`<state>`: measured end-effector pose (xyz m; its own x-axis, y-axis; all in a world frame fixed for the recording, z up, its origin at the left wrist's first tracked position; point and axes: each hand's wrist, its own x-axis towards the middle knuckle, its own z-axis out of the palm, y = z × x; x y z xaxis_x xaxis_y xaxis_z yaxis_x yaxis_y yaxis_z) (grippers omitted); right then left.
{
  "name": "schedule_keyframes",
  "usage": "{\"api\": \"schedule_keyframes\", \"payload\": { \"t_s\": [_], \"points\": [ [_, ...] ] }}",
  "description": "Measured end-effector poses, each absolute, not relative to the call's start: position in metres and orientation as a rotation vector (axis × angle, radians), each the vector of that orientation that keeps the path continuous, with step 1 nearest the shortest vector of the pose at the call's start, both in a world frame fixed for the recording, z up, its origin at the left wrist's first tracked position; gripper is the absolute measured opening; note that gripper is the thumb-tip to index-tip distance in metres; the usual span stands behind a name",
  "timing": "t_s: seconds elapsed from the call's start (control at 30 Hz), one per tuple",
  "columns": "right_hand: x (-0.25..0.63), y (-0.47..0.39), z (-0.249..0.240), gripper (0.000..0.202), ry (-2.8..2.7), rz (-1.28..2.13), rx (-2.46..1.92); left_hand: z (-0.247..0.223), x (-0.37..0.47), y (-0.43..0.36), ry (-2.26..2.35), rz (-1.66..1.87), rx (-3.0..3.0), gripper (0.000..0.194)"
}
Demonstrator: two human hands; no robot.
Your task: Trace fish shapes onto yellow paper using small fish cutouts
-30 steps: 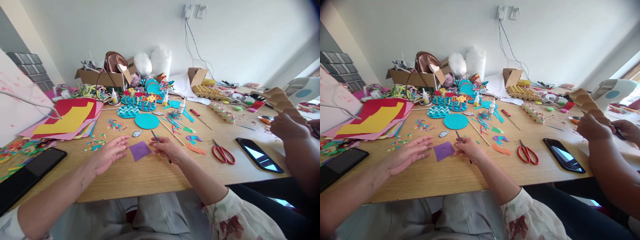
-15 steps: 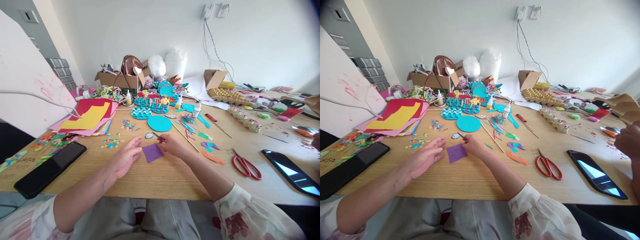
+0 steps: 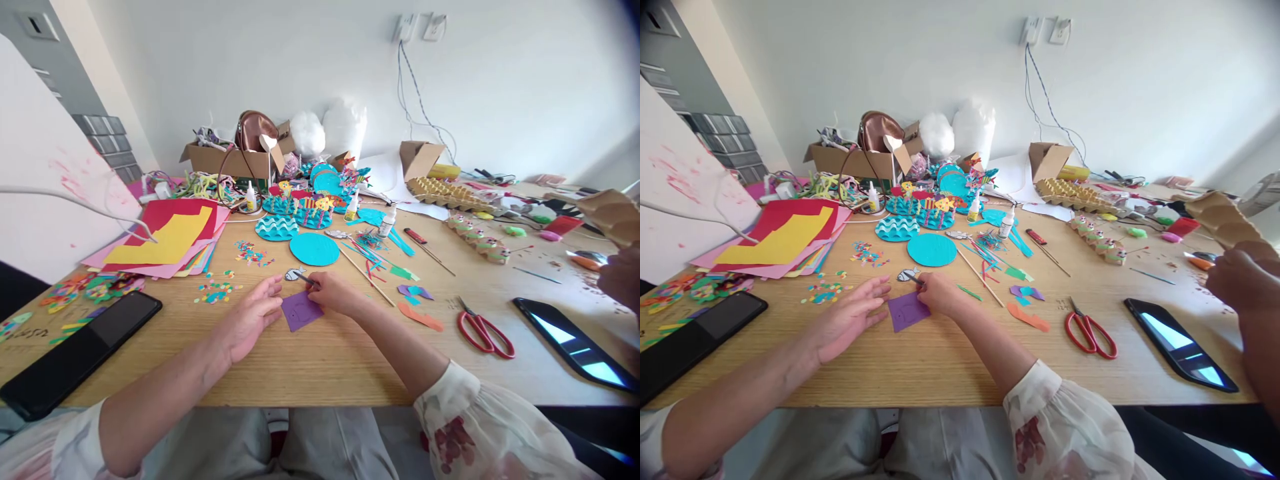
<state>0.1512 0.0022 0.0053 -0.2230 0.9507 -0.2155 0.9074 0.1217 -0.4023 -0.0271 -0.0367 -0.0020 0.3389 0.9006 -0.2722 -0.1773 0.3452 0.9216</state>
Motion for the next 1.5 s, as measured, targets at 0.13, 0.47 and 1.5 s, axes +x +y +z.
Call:
{"api": "schedule_keyframes", "payload": {
  "t_s": [0.13, 0.47, 1.5],
  "points": [
    [0.152, 0.004, 0.005, 0.016, -2.307, 0.682, -1.894, -0.002, -0.027, -0.038, 0.962, 0.853, 0.948, 0.045],
    [0.151, 0.003, -0.001, 0.022, -2.273, 0.679, -1.838, -0.004, -0.029, -0.039, 0.948, 0.81, 1.042, 0.047],
    [0.156, -0.026, 0.004, 0.019, -1.559, 1.274, -1.454, -0.004, -0.026, -0.008, 1.091, 0.569, 1.53, 0.027]
  ]
}}
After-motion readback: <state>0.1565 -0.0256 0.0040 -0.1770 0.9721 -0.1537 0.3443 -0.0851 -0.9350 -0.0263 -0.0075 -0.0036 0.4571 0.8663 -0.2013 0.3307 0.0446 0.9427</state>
